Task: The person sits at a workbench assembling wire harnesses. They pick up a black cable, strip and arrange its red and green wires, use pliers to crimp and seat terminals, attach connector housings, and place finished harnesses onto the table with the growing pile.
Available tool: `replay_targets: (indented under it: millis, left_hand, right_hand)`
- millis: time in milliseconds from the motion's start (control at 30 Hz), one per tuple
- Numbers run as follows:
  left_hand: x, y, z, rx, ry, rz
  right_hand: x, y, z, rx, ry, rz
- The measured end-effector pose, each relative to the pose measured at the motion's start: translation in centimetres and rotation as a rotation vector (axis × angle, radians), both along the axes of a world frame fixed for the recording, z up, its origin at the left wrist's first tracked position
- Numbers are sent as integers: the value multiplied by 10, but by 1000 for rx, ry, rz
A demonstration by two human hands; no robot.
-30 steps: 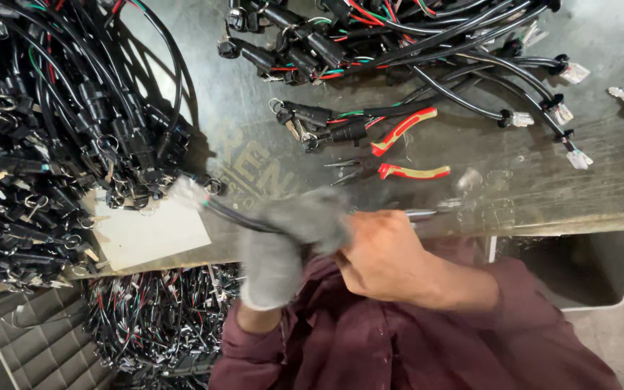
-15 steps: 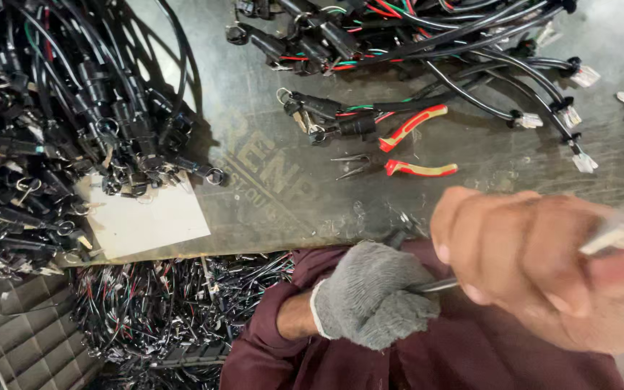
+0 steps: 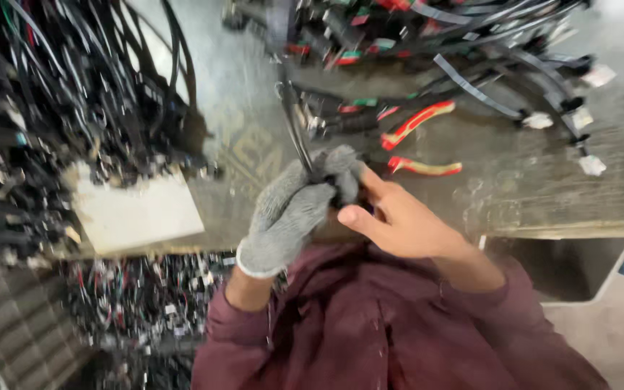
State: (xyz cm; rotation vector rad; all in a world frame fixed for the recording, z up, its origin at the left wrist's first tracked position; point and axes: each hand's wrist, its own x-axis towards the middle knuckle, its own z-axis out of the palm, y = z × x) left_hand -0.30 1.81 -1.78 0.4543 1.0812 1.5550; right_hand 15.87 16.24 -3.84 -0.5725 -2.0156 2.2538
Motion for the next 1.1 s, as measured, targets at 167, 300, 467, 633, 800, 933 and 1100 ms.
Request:
replay_targets:
  millis: [167,300,467,633,800,933,1100]
  left_hand:
    - [20,19,6,-38,475,250]
    - [27,21,3,-17,424,166]
    - [15,13,19,-184,666,126]
    - [17,20,29,-230,794,88]
    - [3,18,21,-61,953,-4]
    - [-8,19,16,41,1162,-111]
    - [18,24,16,-87,1028,-10]
  right_hand:
    - [13,-5,-25,84,-338,-30]
    - [20,3,-27,42,245,-219]
    - [14,11,-15,432,231,-146]
    - [9,5,-12,631,313,-207]
    - [18,-6,-10,609,220,-221]
    - [18,-12,-16,509,189,-257]
    - [22,-11,-26,-38,135,-268]
